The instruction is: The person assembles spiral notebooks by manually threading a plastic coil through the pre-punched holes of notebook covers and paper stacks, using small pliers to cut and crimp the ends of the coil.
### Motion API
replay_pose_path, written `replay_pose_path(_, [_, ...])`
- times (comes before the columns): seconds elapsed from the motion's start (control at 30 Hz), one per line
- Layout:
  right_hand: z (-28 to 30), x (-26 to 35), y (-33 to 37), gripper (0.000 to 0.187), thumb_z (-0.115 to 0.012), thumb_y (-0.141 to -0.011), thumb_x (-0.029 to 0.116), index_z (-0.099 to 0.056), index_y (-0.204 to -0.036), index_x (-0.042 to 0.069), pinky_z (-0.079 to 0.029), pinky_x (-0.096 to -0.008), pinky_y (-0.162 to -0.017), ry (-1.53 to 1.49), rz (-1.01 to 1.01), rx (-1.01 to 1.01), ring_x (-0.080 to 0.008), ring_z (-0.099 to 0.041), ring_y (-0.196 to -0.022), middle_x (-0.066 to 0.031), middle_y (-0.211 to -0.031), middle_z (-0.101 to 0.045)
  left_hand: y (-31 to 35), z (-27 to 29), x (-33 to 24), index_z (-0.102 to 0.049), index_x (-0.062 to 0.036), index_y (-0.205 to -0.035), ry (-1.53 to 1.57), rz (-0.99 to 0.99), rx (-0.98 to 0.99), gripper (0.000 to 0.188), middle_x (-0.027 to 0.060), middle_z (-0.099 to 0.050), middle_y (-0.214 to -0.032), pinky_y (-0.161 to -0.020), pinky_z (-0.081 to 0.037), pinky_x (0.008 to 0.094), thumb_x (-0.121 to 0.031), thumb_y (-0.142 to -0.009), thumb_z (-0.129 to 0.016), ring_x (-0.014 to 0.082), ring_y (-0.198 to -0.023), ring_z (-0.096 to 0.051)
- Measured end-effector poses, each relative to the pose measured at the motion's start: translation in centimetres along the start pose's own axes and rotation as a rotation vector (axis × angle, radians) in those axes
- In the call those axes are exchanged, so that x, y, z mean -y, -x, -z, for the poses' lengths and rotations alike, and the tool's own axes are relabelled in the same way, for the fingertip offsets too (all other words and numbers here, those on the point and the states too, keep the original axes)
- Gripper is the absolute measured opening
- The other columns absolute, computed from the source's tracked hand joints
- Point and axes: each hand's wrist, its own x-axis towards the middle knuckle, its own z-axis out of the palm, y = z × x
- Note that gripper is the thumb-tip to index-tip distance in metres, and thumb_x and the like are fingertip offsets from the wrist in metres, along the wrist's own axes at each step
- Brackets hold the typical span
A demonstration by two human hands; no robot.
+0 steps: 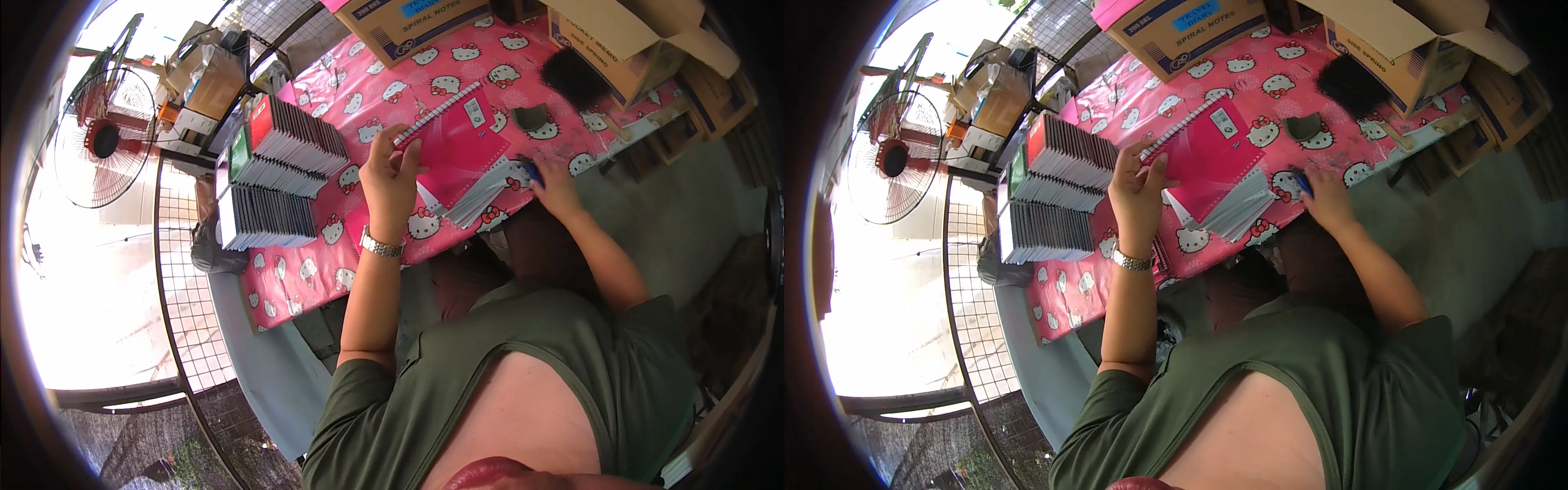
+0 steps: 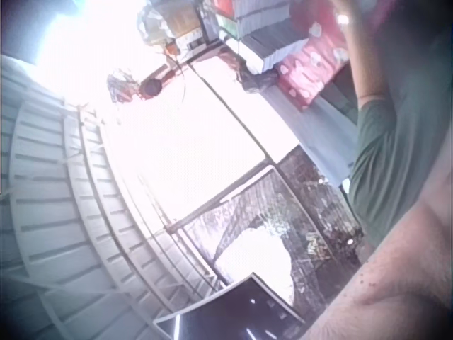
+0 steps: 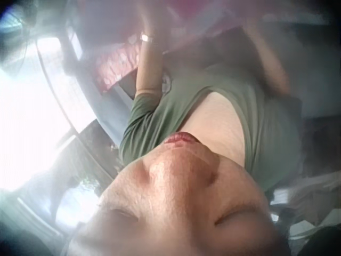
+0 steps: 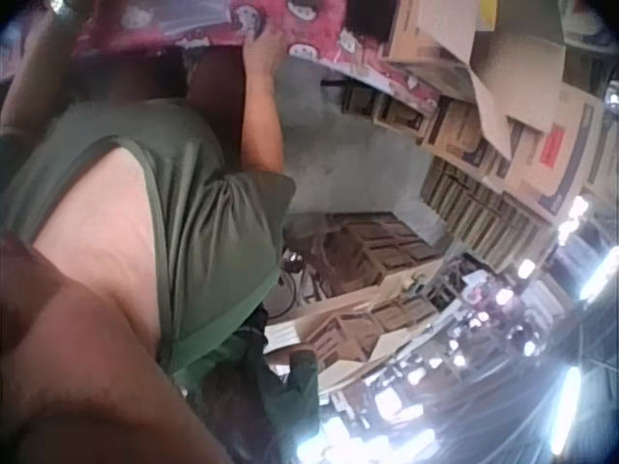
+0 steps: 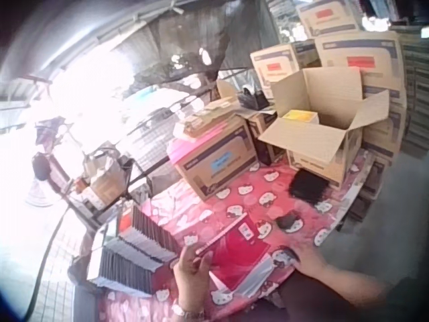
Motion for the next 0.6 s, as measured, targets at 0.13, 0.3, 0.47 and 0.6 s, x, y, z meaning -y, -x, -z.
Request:
replay_pose_path(0.13, [8.9,8.0,-3.1,0.058,-0.071,-0.085,0.023,-0.053,-0.136,0.003,-0.048,-0.0422,-0.095,-0.767,-0.014,-0.393,-0.0341,-0.060,-0.106,-0.0172,-0.118,-0.060,0.3,0.7,0.7,-0.064,0.0060,-0.103,0.050,0.081,-0.019,0.018,0.0006,-0.058,-0.076,-0.056,-0.058,0.0239,-0.009,-0.094,-0.067,0.0051,-0.067,-0.060])
replay_pose_path(0.3, [15.1,17.7,-3.1,0.058,-0.073,-0.081,0.025,-0.057,-0.132,0.003,-0.049,-0.0405,-0.094,-0.625,0.451,-0.244,-0.0312,-0.060,-0.106,-0.0155,-0.120,-0.059,0.7,0.5,0.6,-0.066,0.0062,-0.103,0.056,0.071,-0.019,0.017,0.0027,-0.067,-0.080,-0.059,-0.055,0.0235,-0.008,-0.095,-0.066,0.0090,-0.069,-0.067])
replay_pose_path(0.47, [14.2,19.4,-3.1,0.057,-0.074,-0.077,0.025,-0.060,-0.127,0.001,-0.049,-0.0419,-0.094,-0.373,0.557,-0.247,-0.0309,-0.059,-0.107,-0.0146,-0.117,-0.059,1.4,0.5,0.4,-0.069,0.0069,-0.099,-0.072,0.007,-0.038,0.011,0.0038,-0.070,-0.084,-0.063,-0.055,0.0226,0.000,-0.094,-0.062,0.0060,-0.073,-0.063])
replay_pose_path(0.6, [14.9,19.4,-2.2,0.052,-0.073,-0.081,0.023,-0.060,-0.126,0.000,-0.052,-0.0404,-0.086,-0.445,0.486,-0.087,-0.0262,-0.063,-0.098,-0.0132,-0.108,-0.063,2.0,0.2,1.1,-0.071,0.0059,-0.104,-0.182,-0.153,-0.131,0.016,0.0049,-0.072,-0.086,-0.066,-0.054,0.0234,0.005,-0.091,-0.060,0.0080,-0.076,-0.065])
